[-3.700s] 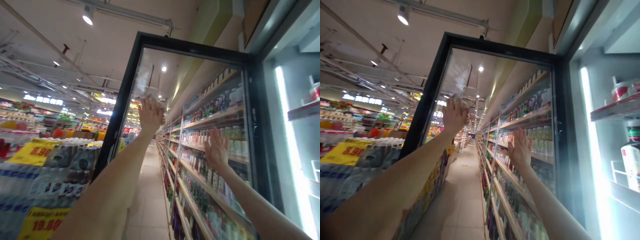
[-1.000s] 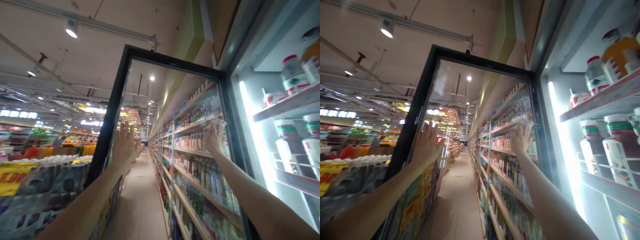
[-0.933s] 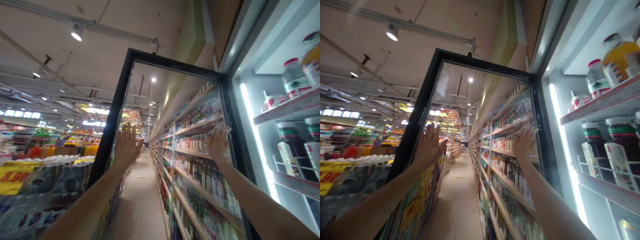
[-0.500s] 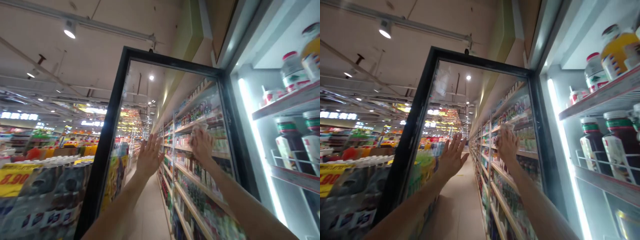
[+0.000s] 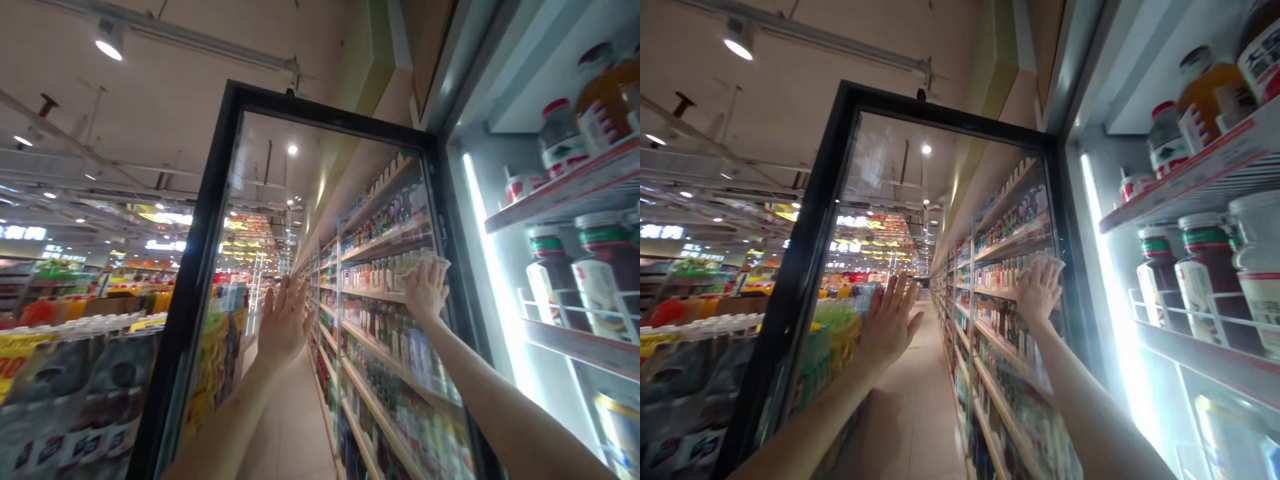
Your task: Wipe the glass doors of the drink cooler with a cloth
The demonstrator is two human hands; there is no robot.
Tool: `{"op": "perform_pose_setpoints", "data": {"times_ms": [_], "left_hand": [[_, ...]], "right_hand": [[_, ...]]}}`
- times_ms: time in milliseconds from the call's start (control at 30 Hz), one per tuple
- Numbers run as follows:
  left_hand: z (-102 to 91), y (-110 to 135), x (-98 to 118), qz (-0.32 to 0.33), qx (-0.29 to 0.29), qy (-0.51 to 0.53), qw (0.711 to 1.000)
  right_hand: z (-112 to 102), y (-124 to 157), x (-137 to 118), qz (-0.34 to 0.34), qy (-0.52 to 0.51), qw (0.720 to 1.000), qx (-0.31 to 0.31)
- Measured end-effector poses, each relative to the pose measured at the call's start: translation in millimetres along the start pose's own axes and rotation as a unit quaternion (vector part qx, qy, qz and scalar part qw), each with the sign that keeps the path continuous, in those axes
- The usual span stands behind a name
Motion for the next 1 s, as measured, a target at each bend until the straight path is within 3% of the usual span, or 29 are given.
{"op": "perform_pose_setpoints", "data": {"times_ms": [67,133,200,233,267,333,400,433,467,533,633,667,700,800,833,867,933,1000], "left_hand": [[0.4,2,0,0.004,0.009,-0.001,1.0],[1.1,1,-1,0.006,0.017,-0.003,1.0],[1.4,1,-2,0.006,0.019,-0.004,1.0],[1.4,0,-2,0.005,0.016,-0.005,1.0],[1.1,0,-2,0.004,0.014,-0.006,1.0],[0.3,0,-1,0.002,0.011,-0.006,1.0],[-0.4,0,0,0.0,0.01,-0.004,1.0],[-0.5,0,0,0.0,0.012,-0.002,1.0],[-0.5,0,0,0.0,0.014,0.0,1.0],[0.1,0,-1,0.004,0.019,0.001,1.0],[1.1,0,-2,0.007,0.024,-0.007,1.0],[1.2,0,-2,0.006,0.022,-0.01,1.0],[1.2,0,-2,0.006,0.018,-0.014,1.0],[1.1,0,-1,0.006,0.007,-0.023,1.0],[1.2,0,-1,0.007,0.007,-0.024,1.0],[1.5,0,-1,0.007,0.009,-0.024,1.0],[2.6,1,-2,0.008,0.016,-0.021,1.0],[4.0,1,-3,0.007,0.023,-0.017,1.0]], "right_hand": [[3,12,-20,-0.116,-0.005,0.993,-0.014],[8,36,-46,-0.307,-0.015,0.951,-0.03],[12,54,-56,-0.424,-0.018,0.904,-0.049],[12,56,-51,-0.423,-0.014,0.904,-0.05],[11,51,-40,-0.383,-0.006,0.923,-0.044],[6,32,-10,-0.22,0.012,0.975,-0.012],[3,15,13,-0.076,0.021,0.997,0.014],[2,13,17,-0.048,0.021,0.998,0.018],[3,15,14,-0.056,0.019,0.998,0.016],[5,34,-2,-0.17,0.013,0.985,-0.007],[9,65,-21,-0.397,0.0,0.916,-0.056],[8,68,-18,-0.412,0.003,0.909,-0.06],[7,65,-12,-0.382,0.01,0.922,-0.053],[2,38,12,-0.136,0.037,0.99,0.006],[2,31,13,-0.08,0.036,0.996,0.017],[3,28,7,-0.066,0.03,0.997,0.02],[8,36,-21,-0.157,0.005,0.988,0.005],[15,54,-56,-0.33,-0.026,0.944,-0.023]]}}
Point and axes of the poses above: each hand's wrist, its own y-axis away from the middle knuckle, its own z-axis out of the palm, x = y × z, the point moved 1 cm from there along -y, towards the middle knuckle, and after that the axes turned 9 degrees about -z, right-handed, at the moved point
